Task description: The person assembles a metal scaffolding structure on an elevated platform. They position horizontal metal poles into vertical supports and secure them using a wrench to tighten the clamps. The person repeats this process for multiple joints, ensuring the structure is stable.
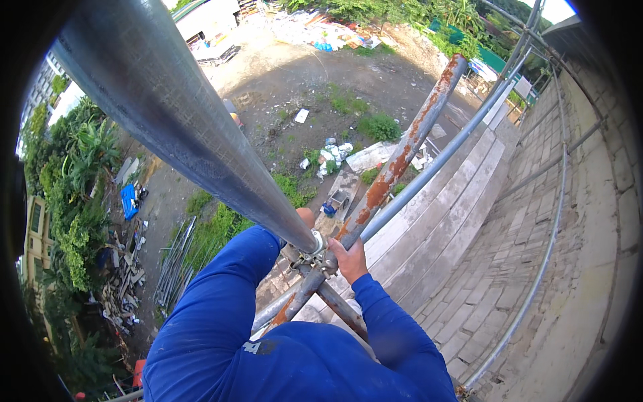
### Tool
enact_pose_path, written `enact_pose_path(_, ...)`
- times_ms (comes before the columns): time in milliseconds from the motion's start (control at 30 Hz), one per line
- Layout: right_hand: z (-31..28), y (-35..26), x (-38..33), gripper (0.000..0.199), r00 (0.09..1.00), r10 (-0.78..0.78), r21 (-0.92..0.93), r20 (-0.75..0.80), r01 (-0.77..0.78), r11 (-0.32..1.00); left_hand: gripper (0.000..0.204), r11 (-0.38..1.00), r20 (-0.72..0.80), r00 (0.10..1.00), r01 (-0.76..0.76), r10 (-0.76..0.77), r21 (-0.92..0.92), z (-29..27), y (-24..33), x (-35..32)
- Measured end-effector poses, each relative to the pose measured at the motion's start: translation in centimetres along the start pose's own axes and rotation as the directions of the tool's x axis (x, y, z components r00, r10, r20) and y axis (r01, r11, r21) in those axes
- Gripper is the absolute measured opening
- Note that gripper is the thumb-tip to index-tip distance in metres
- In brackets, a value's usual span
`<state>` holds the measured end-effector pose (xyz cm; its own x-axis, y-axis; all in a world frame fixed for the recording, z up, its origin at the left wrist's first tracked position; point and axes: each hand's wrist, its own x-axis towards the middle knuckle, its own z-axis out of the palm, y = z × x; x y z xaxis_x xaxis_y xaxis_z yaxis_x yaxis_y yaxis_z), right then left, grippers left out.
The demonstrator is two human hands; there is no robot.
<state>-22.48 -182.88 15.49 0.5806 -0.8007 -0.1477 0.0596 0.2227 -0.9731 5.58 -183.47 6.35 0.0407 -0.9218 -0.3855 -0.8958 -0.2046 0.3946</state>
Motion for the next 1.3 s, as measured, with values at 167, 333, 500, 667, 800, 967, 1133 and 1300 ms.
enact_pose_path(167,0.2,-1.0,0.1,0.037,1.000,-0.004,-0.047,0.017,0.005,0.999,0.019,0.986,-0.136,0.990,0.019,-0.042,-0.165,-4.8,-0.5,0.2)
enact_pose_path(333,-0.7,0.2,0.0,0.028,0.998,0.019,-0.001,-0.057,-0.019,1.000,0.020,0.864,0.060,0.993,0.121,-0.105,-0.488,-7.1,3.3,-8.8)
enact_pose_path(500,1.5,-0.4,-0.4,0.027,0.993,0.042,0.196,-0.110,-0.020,0.980,0.018,0.405,0.102,0.987,0.143,-0.122,-0.903,-2.5,5.1,-15.9)
enact_pose_path(667,2.3,-0.2,-0.1,0.025,0.981,0.066,0.316,-0.184,-0.005,0.949,0.022,0.353,0.068,0.988,0.114,-0.142,-0.929,1.4,3.1,-14.0)
enact_pose_path(800,2.1,-0.2,-0.3,0.026,0.975,0.124,0.357,-0.182,-0.052,0.933,0.026,0.473,0.129,0.984,0.172,-0.123,-0.864,0.1,3.6,-13.5)
enact_pose_path(967,2.1,1.0,0.5,0.028,0.973,0.063,0.349,-0.220,0.019,0.937,0.026,0.518,0.119,0.986,0.165,-0.121,-0.839,0.1,3.2,-13.2)
enact_pose_path(1133,3.7,-0.6,0.5,0.028,0.963,0.086,0.269,-0.254,-0.015,0.963,0.029,0.461,0.056,0.955,0.191,-0.291,-0.867,0.4,4.3,-15.4)
enact_pose_path(1300,2.7,1.1,0.3,0.029,0.957,0.048,0.237,-0.286,0.022,0.971,0.038,0.633,-0.205,0.926,0.045,-0.316,-0.773,1.0,3.8,-27.0)
